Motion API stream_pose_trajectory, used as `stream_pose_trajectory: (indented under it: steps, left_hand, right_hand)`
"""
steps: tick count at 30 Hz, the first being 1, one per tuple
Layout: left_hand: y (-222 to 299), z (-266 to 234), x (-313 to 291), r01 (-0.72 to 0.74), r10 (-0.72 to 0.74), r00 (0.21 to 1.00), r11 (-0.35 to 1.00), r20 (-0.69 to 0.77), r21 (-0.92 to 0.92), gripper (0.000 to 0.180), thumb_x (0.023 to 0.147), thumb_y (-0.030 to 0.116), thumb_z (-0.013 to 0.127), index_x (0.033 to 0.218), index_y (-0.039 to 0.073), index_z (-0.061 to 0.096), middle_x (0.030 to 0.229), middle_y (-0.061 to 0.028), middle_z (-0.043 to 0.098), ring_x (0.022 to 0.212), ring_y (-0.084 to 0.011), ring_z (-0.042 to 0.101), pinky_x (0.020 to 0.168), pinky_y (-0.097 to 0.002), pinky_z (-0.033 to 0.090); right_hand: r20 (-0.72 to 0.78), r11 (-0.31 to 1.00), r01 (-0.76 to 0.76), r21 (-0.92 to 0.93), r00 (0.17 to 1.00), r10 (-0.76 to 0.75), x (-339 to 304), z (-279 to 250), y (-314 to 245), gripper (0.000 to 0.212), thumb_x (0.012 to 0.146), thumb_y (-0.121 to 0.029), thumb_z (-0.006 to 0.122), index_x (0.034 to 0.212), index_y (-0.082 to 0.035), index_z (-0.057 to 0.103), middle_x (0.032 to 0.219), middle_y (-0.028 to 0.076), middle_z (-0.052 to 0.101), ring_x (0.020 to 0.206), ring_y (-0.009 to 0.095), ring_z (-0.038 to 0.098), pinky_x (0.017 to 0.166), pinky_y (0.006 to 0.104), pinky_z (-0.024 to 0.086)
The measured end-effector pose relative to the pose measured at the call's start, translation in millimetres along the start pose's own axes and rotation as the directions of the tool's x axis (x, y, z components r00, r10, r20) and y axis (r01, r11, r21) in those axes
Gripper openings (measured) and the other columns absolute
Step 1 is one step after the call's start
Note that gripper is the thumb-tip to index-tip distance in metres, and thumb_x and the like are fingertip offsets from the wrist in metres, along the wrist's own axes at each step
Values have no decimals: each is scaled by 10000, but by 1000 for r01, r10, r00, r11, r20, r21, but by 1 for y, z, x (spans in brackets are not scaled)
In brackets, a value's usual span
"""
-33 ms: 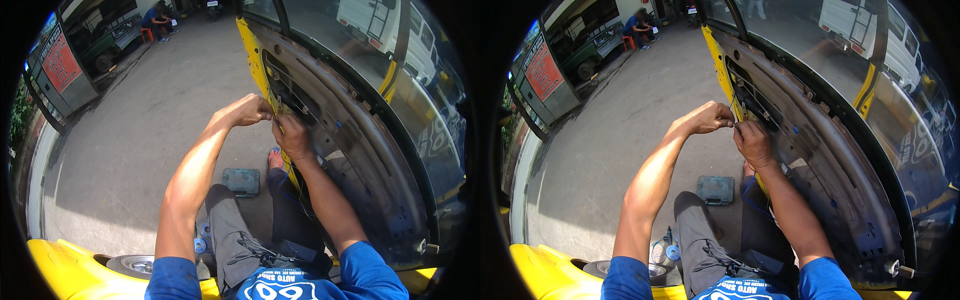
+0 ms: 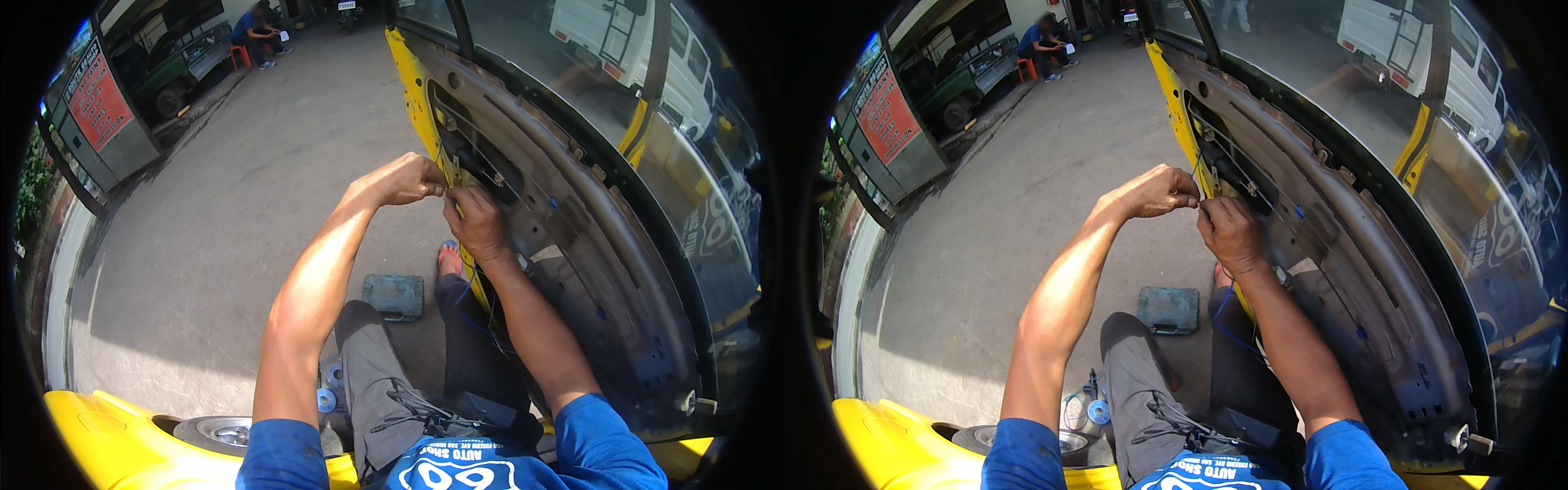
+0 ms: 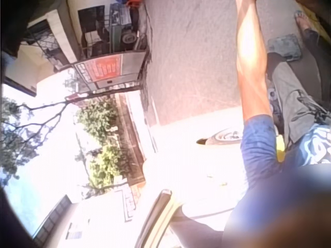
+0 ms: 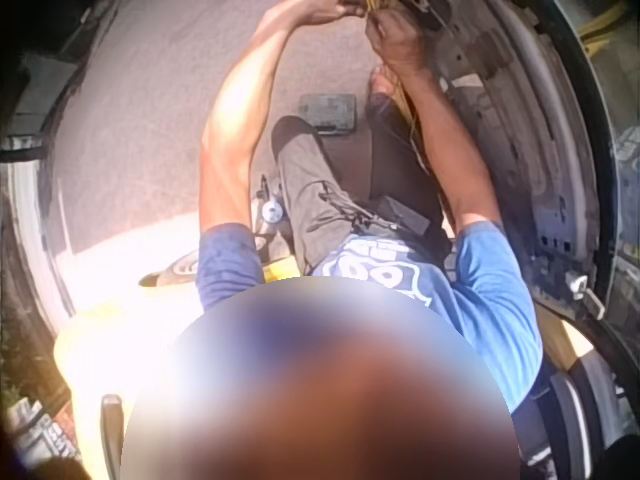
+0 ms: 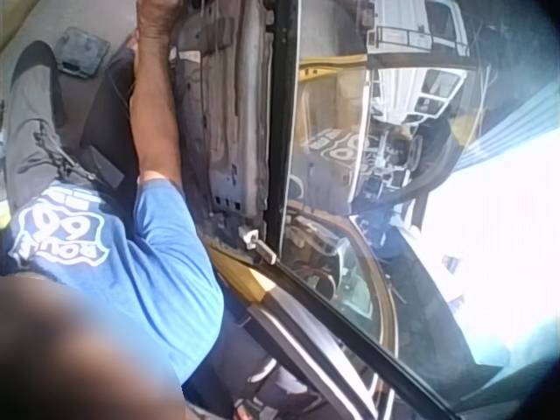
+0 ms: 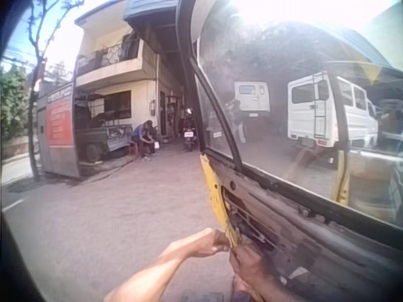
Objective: The person works on the interior wiring of a yellow car door. They strip wire insulation with pliers, twist wires together, and wrap connections with electrical tape while the door panel is removed.
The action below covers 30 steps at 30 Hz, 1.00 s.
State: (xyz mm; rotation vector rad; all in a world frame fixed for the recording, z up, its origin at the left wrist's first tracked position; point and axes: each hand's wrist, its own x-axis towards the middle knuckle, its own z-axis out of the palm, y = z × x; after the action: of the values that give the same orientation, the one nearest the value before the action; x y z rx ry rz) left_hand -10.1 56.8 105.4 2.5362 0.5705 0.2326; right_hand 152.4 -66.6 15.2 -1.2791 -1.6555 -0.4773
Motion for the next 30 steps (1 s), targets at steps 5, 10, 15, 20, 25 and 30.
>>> stream_pose_trajectory:
  steps: [5,10,15,20,25,30]
  left_hand:
    - [-2,1,3,-46,46,999,999,16,29,286,926,141,719,1191,50,777,1133,-201,768,1070,-378,720,959,-465,559]
    - [-11,10,9,-33,34,999,998,-37,44,209,904,107,735,1085,17,789,1052,-200,759,1014,-380,706,932,-465,559]
    - [-18,21,9,-64,69,993,996,-100,54,191,899,90,738,1061,1,785,1027,-201,746,1032,-374,692,937,-460,555]
    - [-21,23,9,-147,157,979,986,-127,83,178,900,76,741,1053,-4,785,1024,-194,748,1025,-369,692,938,-463,552]
    - [-19,21,2,-123,128,982,991,-138,46,167,927,79,725,1061,3,788,1026,-194,749,1021,-367,691,938,-466,550]
    - [-15,12,1,-67,68,993,998,-99,10,208,952,140,719,1096,5,786,1041,-200,750,1030,-375,690,951,-469,548]
  right_hand:
    - [46,999,31,-25,999,-30,2,0,3,117,855,-97,772,863,-76,657,833,121,658,800,328,668,730,464,539]
    - [72,987,-104,122,993,96,11,0,3,93,873,-110,747,854,-37,693,796,148,677,754,349,679,692,446,537]
    - [255,795,-535,284,842,476,10,0,-2,155,908,-137,695,870,11,722,758,177,688,670,261,691,641,420,537]
    - [597,221,-862,456,480,642,13,5,10,212,976,-196,682,914,6,704,754,52,662,672,148,639,645,338,528]
    - [623,27,-843,537,418,661,4,5,3,162,980,-147,724,945,4,679,809,19,673,692,133,644,669,322,546]
    - [65,884,-387,261,921,384,-4,0,-12,157,889,-51,787,1026,-59,711,844,115,688,762,324,706,703,417,563]
